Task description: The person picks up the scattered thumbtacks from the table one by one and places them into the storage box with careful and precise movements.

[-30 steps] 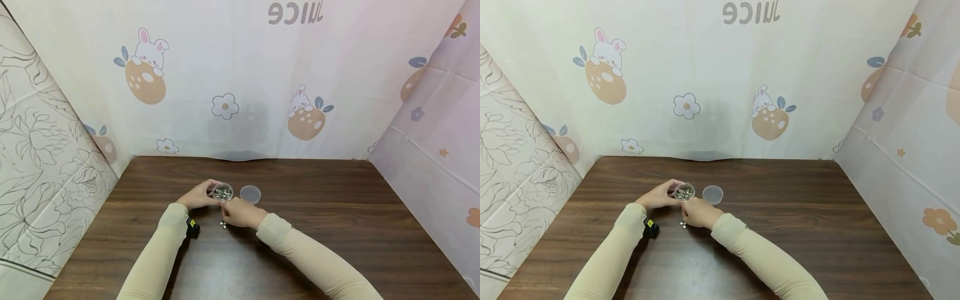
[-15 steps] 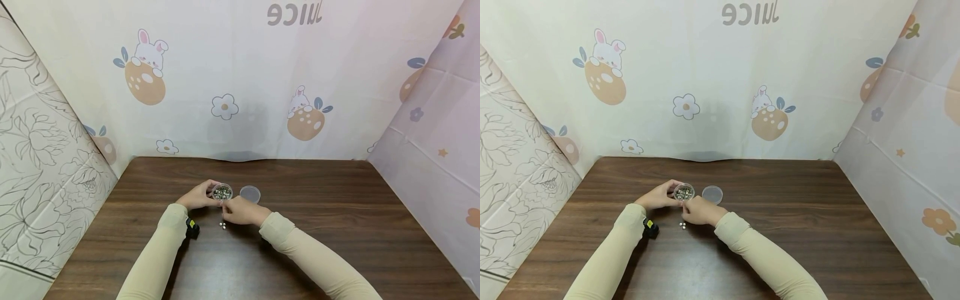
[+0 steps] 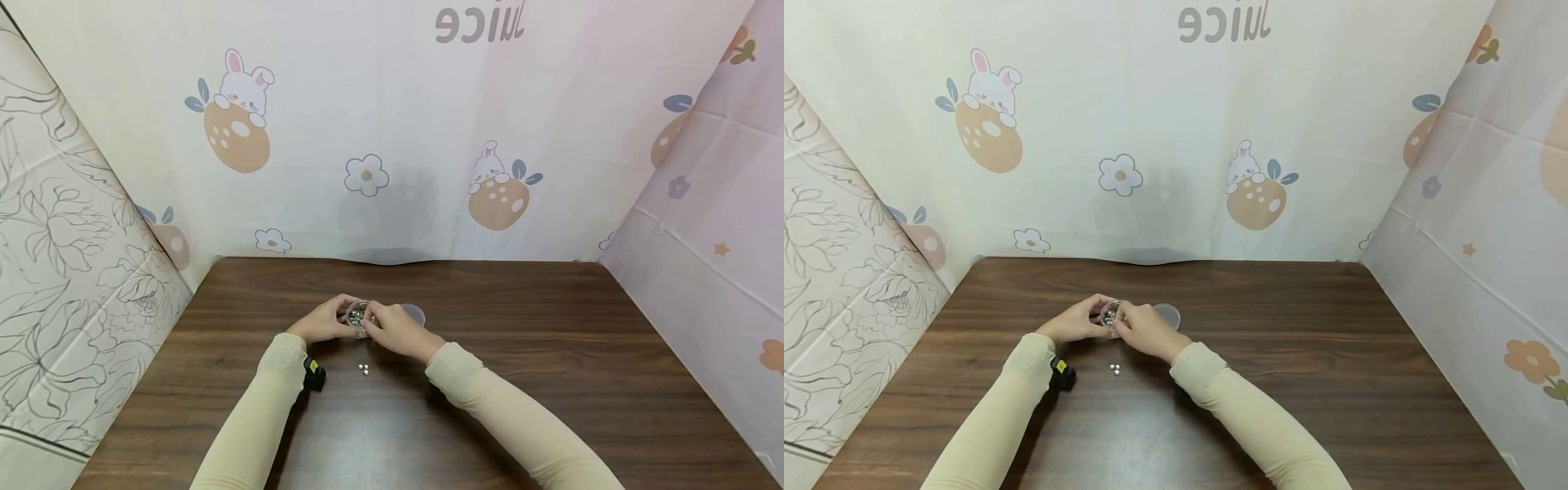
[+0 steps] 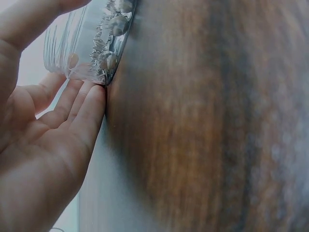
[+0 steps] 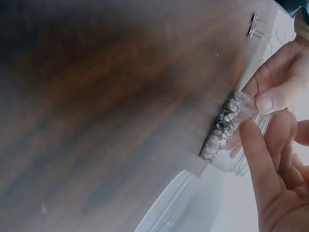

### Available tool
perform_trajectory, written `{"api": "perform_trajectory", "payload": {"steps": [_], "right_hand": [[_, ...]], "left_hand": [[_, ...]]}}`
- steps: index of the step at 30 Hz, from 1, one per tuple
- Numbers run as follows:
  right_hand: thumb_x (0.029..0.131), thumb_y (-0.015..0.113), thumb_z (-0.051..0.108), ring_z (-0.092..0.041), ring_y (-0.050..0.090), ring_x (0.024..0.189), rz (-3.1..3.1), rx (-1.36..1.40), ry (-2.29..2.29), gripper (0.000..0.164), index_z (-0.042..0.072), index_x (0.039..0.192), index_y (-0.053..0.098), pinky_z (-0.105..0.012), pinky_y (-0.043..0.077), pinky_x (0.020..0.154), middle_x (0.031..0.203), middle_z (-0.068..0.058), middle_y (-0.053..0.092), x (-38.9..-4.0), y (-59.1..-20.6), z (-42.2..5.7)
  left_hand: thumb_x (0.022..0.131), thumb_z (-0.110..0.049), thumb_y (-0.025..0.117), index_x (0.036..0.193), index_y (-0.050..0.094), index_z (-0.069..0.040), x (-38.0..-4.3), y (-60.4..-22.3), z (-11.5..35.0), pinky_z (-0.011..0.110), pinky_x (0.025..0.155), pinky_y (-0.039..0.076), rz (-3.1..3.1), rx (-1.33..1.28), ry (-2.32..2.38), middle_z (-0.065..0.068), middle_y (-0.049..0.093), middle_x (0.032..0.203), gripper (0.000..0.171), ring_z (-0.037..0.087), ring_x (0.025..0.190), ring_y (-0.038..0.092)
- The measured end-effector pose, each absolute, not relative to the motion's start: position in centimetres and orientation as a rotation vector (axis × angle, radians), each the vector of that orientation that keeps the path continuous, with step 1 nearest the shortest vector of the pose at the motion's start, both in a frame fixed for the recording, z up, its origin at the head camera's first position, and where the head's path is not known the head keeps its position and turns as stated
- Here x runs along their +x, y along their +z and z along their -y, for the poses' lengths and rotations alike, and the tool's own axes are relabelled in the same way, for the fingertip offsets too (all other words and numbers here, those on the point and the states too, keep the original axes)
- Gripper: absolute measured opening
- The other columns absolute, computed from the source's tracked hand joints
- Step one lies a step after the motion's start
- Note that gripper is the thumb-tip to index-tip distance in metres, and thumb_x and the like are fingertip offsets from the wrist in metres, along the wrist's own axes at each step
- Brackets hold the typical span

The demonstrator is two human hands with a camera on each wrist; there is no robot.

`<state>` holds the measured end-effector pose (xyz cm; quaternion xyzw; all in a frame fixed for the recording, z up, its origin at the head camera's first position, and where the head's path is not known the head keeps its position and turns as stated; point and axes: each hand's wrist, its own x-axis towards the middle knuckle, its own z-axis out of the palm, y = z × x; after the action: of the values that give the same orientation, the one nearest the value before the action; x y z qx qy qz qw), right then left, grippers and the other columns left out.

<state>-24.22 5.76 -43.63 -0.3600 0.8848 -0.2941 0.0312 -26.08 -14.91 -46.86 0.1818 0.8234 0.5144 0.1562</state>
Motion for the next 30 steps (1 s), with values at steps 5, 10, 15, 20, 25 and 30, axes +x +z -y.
{"api": "perform_trajectory", "payload": {"steps": [5, 10, 15, 20, 25, 30], "right_hand": [[0.095, 0.05, 0.019, -0.004, 0.043, 0.045, -2.776, -1.044, -0.924, 0.009, 0.013, 0.092, 0.056, -0.019, 0.04, 0.041, 0.062, 0.003, 0.056, -24.8, -43.4, -5.7], [0.096, 0.05, 0.021, -0.005, 0.042, 0.042, -2.762, -1.003, -0.93, 0.012, 0.012, 0.095, 0.058, -0.018, 0.038, 0.04, 0.061, 0.002, 0.057, -25.2, -43.3, -5.7], [0.096, 0.05, 0.022, -0.008, 0.045, 0.043, -2.736, -0.967, -0.93, 0.019, 0.01, 0.107, 0.059, -0.02, 0.04, 0.04, 0.065, 0.002, 0.059, -25.3, -43.4, -5.7], [0.095, 0.051, 0.019, -0.007, 0.049, 0.046, -2.717, -0.997, -0.903, 0.019, 0.009, 0.11, 0.057, -0.02, 0.043, 0.042, 0.069, 0.004, 0.061, -24.9, -43.2, -5.8], [0.092, 0.055, 0.018, -0.004, 0.046, 0.046, -2.685, -1.116, -0.848, 0.013, 0.011, 0.103, 0.055, -0.018, 0.041, 0.042, 0.064, 0.004, 0.059, -24.3, -43.4, -6.1], [0.093, 0.056, 0.02, -0.002, 0.044, 0.047, -2.618, -1.219, -0.773, 0.011, 0.012, 0.099, 0.056, -0.016, 0.039, 0.044, 0.061, 0.006, 0.055, -23.4, -43.7, -6.3]], "left_hand": [[0.076, -0.017, 0.077, 0.133, 0.041, -0.003, -25.3, -45.6, 14.6, 0.049, 0.102, 0.041, -2.365, 0.558, 1.46, 0.017, 0.052, 0.127, 0.068, 0.025, 0.115, 0.048], [0.077, -0.014, 0.076, 0.132, 0.041, 0.0, -24.6, -44.2, 14.5, 0.049, 0.102, 0.042, -2.341, 0.584, 1.458, 0.018, 0.052, 0.126, 0.067, 0.03, 0.115, 0.048], [0.077, -0.011, 0.075, 0.13, 0.042, -0.003, -24.6, -44.1, 14.5, 0.046, 0.099, 0.045, -2.304, 0.59, 1.492, 0.015, 0.054, 0.124, 0.063, 0.029, 0.112, 0.051], [0.077, -0.012, 0.075, 0.131, 0.041, -0.003, -24.7, -44.3, 14.6, 0.047, 0.1, 0.044, -2.296, 0.582, 1.509, 0.015, 0.053, 0.124, 0.064, 0.027, 0.113, 0.051], [0.077, -0.019, 0.077, 0.133, 0.039, 0.0, -24.7, -44.1, 14.7, 0.048, 0.104, 0.04, -2.332, 0.569, 1.457, 0.018, 0.05, 0.129, 0.07, 0.026, 0.119, 0.046], [0.078, -0.017, 0.075, 0.134, 0.038, 0.003, -24.7, -44.1, 14.8, 0.047, 0.106, 0.037, -2.333, 0.581, 1.453, 0.023, 0.047, 0.133, 0.069, 0.029, 0.122, 0.043]]}}
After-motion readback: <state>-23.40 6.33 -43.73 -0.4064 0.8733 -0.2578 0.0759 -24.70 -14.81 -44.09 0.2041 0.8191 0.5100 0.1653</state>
